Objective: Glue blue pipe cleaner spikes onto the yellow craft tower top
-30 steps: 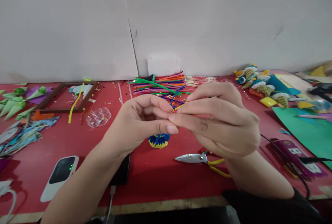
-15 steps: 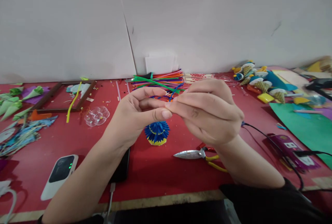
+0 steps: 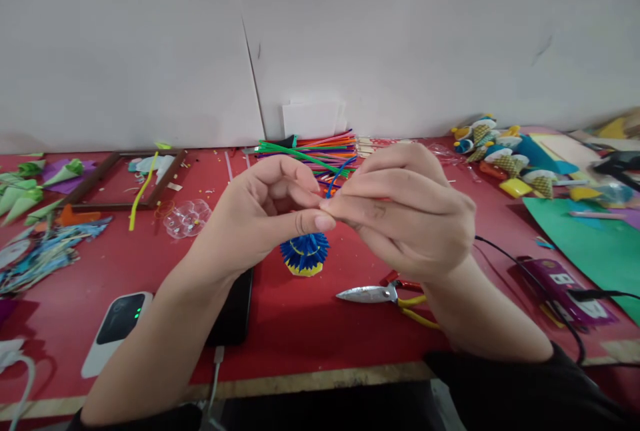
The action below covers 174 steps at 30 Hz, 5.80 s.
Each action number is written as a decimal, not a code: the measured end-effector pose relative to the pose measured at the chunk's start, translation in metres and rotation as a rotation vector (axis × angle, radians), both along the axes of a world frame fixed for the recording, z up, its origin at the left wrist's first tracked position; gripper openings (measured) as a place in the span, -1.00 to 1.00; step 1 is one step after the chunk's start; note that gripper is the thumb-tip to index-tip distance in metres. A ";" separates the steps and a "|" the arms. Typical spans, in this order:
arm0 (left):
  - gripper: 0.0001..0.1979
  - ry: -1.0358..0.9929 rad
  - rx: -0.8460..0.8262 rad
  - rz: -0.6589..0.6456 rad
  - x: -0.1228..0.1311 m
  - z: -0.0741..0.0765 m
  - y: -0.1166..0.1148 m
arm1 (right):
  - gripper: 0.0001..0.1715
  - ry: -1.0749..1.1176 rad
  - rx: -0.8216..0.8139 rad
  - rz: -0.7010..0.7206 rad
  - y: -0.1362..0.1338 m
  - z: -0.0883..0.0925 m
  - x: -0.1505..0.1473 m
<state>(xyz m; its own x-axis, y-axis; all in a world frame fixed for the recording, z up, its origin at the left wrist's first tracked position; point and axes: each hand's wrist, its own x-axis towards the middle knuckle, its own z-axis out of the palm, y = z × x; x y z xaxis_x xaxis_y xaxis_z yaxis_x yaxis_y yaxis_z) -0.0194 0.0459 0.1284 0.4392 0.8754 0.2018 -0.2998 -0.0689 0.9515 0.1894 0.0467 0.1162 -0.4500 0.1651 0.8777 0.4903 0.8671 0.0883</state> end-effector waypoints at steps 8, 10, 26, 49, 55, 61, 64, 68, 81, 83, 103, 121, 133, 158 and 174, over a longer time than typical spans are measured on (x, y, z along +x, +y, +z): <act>-0.79 0.226 0.023 0.021 0.000 -0.002 0.004 | -0.90 -0.033 -0.107 -0.007 0.001 0.008 0.008; -0.80 0.201 0.031 0.042 0.002 -0.002 0.004 | -0.84 -0.048 -0.104 0.022 0.001 0.009 0.010; -0.77 -0.006 -0.132 -0.039 0.007 -0.003 0.001 | -0.86 0.061 0.039 -0.073 -0.005 0.007 0.006; -0.84 0.042 0.025 0.022 0.001 -0.004 0.002 | -0.71 0.015 0.018 -0.137 -0.008 0.004 0.000; -0.73 0.113 0.035 0.090 -0.001 -0.009 0.011 | -0.76 0.043 -0.112 -0.166 -0.004 -0.007 -0.007; -0.77 0.056 -0.064 0.028 -0.007 -0.011 0.016 | -0.80 0.090 -0.142 -0.110 0.001 -0.016 -0.015; -0.78 0.056 -0.045 0.047 -0.006 -0.010 0.016 | -0.81 0.132 -0.147 -0.098 0.005 -0.021 -0.019; -0.79 0.083 0.019 0.103 -0.003 -0.006 0.010 | -0.82 0.191 -0.166 -0.055 0.009 -0.027 -0.022; -0.77 0.037 0.172 0.237 0.002 -0.003 -0.009 | -0.79 0.209 -0.097 -0.025 -0.021 -0.006 -0.019; -0.81 0.058 0.255 0.333 0.006 -0.006 -0.007 | -0.80 0.197 -0.081 -0.060 -0.019 -0.008 -0.019; -0.76 -0.123 0.034 0.209 0.011 -0.010 -0.009 | -0.74 0.201 0.006 -0.062 -0.014 -0.010 -0.014; -0.81 0.063 0.361 0.404 0.010 -0.009 -0.012 | -0.87 0.212 -0.316 0.143 -0.007 -0.008 -0.014; -0.72 -0.059 -0.199 0.160 0.013 -0.011 -0.007 | -0.79 0.045 -0.085 0.085 -0.001 -0.004 0.001; -0.76 -0.327 -0.311 0.104 0.025 -0.020 -0.006 | -0.76 0.089 -0.026 -0.012 -0.002 -0.003 -0.007; -0.69 0.018 0.421 0.353 0.010 -0.016 -0.023 | -0.78 0.089 -0.141 0.099 -0.010 0.003 -0.004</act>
